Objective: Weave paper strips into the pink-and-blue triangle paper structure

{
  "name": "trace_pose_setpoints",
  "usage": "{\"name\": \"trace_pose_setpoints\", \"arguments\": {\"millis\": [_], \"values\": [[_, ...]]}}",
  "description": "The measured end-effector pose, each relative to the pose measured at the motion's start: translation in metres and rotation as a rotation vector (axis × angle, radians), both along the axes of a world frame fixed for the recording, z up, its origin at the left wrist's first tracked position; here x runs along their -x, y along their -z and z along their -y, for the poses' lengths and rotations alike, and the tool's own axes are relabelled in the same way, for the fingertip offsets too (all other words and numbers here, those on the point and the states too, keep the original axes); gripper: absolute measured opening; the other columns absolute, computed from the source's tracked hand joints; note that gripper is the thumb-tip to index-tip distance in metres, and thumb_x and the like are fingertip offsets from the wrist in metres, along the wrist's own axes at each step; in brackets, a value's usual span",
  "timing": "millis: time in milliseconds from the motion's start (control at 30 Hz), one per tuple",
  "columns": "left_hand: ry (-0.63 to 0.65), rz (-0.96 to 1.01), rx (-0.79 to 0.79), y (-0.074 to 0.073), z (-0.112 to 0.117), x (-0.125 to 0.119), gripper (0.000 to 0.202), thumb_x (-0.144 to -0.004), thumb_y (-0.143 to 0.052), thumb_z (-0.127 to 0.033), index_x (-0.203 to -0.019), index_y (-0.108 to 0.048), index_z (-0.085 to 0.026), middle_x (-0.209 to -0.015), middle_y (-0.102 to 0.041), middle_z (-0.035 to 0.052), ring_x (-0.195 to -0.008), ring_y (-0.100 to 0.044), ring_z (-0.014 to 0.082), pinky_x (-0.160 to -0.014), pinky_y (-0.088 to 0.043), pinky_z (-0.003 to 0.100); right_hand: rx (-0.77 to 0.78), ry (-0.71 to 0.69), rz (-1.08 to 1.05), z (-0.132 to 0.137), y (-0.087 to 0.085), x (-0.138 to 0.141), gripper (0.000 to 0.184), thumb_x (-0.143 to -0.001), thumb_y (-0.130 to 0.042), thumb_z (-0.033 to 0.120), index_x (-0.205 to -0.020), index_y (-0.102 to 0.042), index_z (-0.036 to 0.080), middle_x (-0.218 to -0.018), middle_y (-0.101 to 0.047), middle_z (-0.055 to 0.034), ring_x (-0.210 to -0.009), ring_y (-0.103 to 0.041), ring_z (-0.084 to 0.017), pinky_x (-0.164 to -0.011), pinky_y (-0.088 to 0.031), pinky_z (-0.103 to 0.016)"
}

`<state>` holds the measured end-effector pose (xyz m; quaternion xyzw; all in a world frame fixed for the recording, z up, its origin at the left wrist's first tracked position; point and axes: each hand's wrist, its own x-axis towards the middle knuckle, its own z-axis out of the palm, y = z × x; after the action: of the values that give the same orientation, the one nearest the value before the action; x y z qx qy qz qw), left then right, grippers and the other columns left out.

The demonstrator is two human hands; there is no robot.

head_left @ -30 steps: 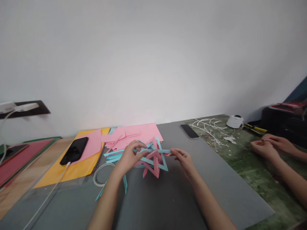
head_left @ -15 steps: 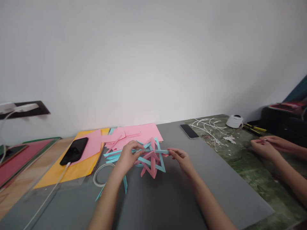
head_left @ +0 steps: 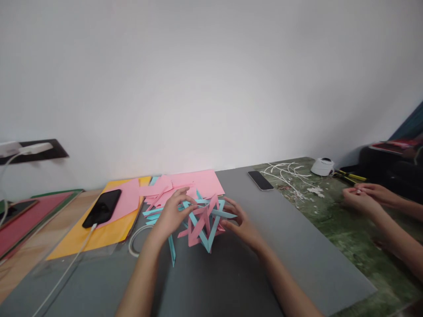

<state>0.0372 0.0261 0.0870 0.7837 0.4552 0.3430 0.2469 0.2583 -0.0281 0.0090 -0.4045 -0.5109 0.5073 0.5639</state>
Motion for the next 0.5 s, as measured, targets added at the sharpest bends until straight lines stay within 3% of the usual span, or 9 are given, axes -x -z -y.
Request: {"name": "trace_pose_setpoints", "arguments": {"millis": [167, 267, 400, 500], "values": [[0.055, 0.010, 0.111, -0.0041, 0.0031, 0.0032, 0.013, -0.073, -0.061, -0.034, -0.076, -0.067, -0.022, -0.125, -0.053, 0.0086, -0.124, -0.041, 0.0262, -0.090, -0.044, 0.039, -0.095, -0.142, -0.071, 0.0028, 0.0039, 0.0021, 0.112, -0.051, -0.081, 0.040, -0.140, -0.015, 0.035, -0.136, -0.043, -0.0091, -0.122, -0.043, -0.026, -0.101, -0.032, -0.047], [0.080, 0.009, 0.115, -0.0065, 0.0042, 0.0044, 0.012, -0.074, -0.060, -0.033, -0.075, -0.066, -0.022, -0.130, -0.049, 0.0075, -0.124, -0.041, 0.0253, -0.092, -0.043, 0.040, -0.108, -0.115, -0.037, 0.0012, 0.0054, 0.0032, 0.110, -0.054, -0.082, 0.032, -0.140, -0.014, 0.036, -0.136, -0.043, -0.0092, -0.122, -0.044, -0.026, -0.103, -0.029, -0.049], [0.110, 0.015, 0.023, -0.0084, 0.0039, 0.0057, 0.011, -0.074, -0.061, -0.033, -0.073, -0.066, -0.023, -0.130, -0.049, 0.0047, -0.125, -0.039, 0.0239, -0.101, -0.033, 0.043, -0.111, -0.074, -0.064, -0.0030, 0.0070, 0.0020, 0.104, -0.056, -0.080, 0.028, -0.139, -0.017, 0.036, -0.130, -0.050, -0.0084, -0.113, -0.052, -0.025, -0.099, -0.035, -0.049], [0.093, 0.029, 0.035, -0.0087, 0.0034, 0.0061, 0.014, -0.076, -0.058, -0.036, -0.076, -0.065, -0.024, -0.125, -0.052, 0.0050, -0.121, -0.044, 0.0239, -0.097, -0.038, 0.043, -0.097, -0.082, -0.057, -0.0031, 0.0083, 0.0010, 0.111, -0.052, -0.082, 0.026, -0.139, -0.013, 0.037, -0.129, -0.050, -0.0083, -0.112, -0.053, -0.025, -0.097, -0.038, -0.048]]}}
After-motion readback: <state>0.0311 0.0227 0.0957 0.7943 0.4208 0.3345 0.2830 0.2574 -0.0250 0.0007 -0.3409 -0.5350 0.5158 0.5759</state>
